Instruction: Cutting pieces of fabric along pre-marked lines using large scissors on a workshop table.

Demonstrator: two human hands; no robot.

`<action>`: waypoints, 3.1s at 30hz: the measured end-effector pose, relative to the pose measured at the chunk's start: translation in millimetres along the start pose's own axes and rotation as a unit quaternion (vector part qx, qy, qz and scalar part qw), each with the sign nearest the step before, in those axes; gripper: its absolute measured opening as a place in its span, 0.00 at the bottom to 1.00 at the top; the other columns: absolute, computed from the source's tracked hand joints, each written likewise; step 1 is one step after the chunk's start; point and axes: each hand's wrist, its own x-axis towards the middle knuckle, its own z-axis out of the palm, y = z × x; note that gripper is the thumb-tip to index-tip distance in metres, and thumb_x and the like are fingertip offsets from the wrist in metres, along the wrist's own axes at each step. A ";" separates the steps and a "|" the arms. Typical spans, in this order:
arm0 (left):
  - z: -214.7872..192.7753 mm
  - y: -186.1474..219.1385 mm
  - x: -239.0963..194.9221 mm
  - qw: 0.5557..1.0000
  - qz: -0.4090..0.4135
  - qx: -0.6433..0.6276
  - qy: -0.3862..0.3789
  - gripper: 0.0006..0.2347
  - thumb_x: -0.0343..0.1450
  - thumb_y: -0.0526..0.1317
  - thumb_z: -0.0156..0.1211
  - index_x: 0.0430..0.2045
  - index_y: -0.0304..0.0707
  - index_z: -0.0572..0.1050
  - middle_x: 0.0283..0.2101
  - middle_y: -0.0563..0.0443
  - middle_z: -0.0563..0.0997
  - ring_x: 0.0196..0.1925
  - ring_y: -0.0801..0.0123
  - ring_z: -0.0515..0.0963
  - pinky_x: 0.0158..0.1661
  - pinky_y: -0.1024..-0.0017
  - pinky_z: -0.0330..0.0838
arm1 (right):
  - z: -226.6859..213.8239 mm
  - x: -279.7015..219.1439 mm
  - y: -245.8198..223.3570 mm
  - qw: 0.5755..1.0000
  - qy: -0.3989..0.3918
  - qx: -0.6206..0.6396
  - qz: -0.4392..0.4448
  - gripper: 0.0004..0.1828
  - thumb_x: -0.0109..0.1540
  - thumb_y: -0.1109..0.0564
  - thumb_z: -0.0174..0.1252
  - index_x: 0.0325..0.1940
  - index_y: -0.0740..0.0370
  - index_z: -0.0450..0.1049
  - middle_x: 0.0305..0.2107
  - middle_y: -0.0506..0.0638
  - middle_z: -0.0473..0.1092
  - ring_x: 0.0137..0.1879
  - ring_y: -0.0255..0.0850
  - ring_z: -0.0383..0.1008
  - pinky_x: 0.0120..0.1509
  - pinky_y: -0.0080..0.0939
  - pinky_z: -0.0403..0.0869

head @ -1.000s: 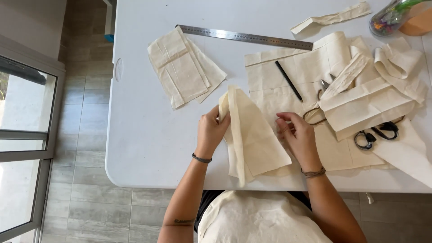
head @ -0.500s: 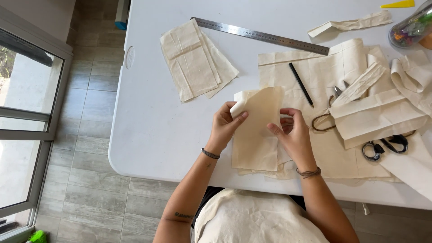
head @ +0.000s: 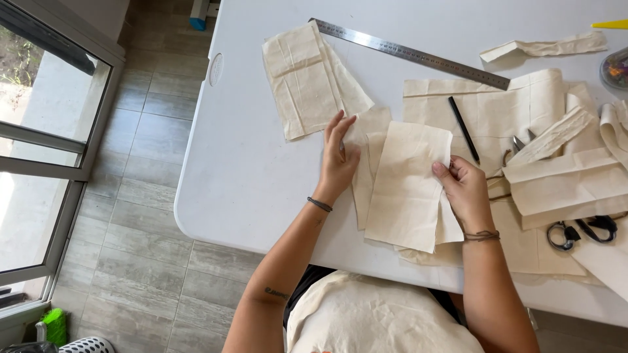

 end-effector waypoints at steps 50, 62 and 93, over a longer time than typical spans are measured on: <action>-21.6 -35.9 55.4 0.972 -0.077 0.201 -0.099 0.13 0.71 0.45 0.69 0.49 0.53 0.80 0.38 0.47 0.87 0.47 0.50 0.86 0.54 0.55 0.77 | 3.8 45.9 16.1 0.997 -0.051 0.022 -0.052 0.12 0.70 0.54 0.61 0.55 0.61 0.77 0.39 0.52 0.77 0.47 0.38 0.76 0.55 0.48 0.76; -21.4 2.5 47.0 0.985 -0.122 0.120 -0.026 0.21 0.75 0.47 0.62 0.63 0.44 0.69 0.52 0.29 0.82 0.59 0.36 0.78 0.62 0.44 0.70 | 66.0 55.4 -20.8 0.985 0.000 -0.072 -0.154 0.22 0.69 0.56 0.64 0.65 0.60 0.69 0.36 0.55 0.77 0.35 0.36 0.71 0.42 0.38 0.72; 29.6 42.3 -16.9 0.961 -0.184 0.201 0.040 0.34 0.70 0.42 0.66 0.70 0.27 0.56 0.63 0.24 0.71 0.66 0.34 0.71 0.61 0.43 0.69 | 67.8 62.4 -0.3 0.953 0.076 -0.150 -0.254 0.18 0.68 0.60 0.66 0.59 0.64 0.70 0.46 0.57 0.73 0.44 0.49 0.74 0.46 0.46 0.78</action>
